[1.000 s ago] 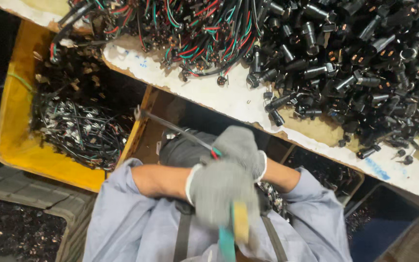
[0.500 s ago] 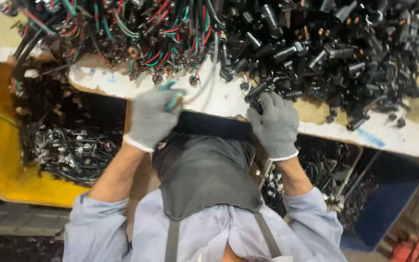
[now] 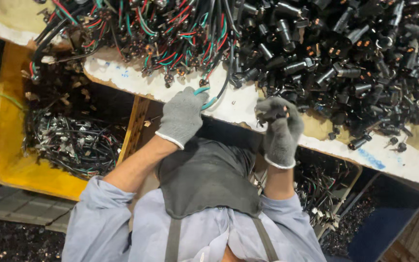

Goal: The person, wearing gloves, sorts wire harnesses with connectors from a work surface into yellow bins, using a red-handled brush to sweep and gather the wires. They lift bundles of harnesses and place them into the bins, then use teal-handled pliers to cut and trim wire ends.

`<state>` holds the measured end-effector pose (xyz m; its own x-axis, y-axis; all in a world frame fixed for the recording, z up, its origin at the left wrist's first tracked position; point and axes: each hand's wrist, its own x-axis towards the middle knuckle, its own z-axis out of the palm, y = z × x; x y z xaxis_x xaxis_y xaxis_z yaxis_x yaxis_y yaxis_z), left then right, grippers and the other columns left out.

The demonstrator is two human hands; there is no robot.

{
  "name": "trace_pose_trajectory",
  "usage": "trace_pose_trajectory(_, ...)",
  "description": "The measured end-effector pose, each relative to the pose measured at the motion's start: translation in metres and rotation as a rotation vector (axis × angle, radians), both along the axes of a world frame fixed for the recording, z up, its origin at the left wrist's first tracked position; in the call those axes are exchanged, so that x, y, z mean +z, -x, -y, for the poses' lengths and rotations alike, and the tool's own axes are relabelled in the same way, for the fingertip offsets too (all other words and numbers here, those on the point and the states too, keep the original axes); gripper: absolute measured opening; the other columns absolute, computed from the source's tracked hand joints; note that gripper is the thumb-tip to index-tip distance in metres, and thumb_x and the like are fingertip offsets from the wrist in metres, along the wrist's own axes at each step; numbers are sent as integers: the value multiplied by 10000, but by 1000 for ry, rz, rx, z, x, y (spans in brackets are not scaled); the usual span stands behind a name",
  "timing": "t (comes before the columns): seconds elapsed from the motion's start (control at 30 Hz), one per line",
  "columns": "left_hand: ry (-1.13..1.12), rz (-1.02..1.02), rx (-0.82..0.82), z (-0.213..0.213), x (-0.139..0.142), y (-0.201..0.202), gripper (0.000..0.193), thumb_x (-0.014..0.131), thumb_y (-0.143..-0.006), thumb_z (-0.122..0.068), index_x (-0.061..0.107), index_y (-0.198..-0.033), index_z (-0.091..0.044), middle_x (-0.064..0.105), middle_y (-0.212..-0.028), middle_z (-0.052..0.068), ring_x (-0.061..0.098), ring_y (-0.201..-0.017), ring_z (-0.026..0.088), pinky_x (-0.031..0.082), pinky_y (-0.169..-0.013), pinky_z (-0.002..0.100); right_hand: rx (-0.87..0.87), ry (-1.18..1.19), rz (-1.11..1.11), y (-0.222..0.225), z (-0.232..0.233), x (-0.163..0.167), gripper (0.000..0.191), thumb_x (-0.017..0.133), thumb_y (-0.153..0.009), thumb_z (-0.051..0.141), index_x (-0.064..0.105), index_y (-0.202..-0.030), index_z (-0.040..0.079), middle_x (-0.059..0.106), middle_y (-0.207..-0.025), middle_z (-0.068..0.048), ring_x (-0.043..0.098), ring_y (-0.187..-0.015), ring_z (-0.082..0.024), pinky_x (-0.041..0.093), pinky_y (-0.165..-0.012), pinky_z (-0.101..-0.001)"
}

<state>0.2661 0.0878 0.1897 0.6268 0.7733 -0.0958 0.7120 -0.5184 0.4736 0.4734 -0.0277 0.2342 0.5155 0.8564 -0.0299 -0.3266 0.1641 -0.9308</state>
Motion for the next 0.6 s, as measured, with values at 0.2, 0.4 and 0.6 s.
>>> trace_pose_trajectory(0.2, -4, 53, 13, -6, 25, -8, 256, 700, -834, -77, 764, -1072, -147, 694, -941, 153, 702, -838, 337, 561, -662, 446, 296, 24, -28, 34, 2, 12, 390, 638, -927, 414, 625, -984, 29, 654, -776, -62, 654, -706, -174, 560, -720, -354)
trace_pose_trajectory(0.4, 924, 688, 275, -11, 100, 34, 381, 774, -847, -106, 755, -1216, -15, 778, -965, 82, 696, -836, 127, 566, -734, 269, 380, -94, 888, 20, 8, 0, 36, 583, -833, 59, 619, -829, 60, 586, -685, -82, 599, -601, -269, 481, -602, -376)
trace_pose_trajectory(0.6, 893, 863, 189, 33, 99, 15, 388, 782, -873, -75, 716, -1249, -4, 778, -1049, 43, 708, -905, 73, 586, -809, 228, 400, -181, 1002, 17, -5, 4, 331, 635, -899, 374, 629, -925, 44, 613, -778, -115, 630, -677, -325, 498, -642, -408)
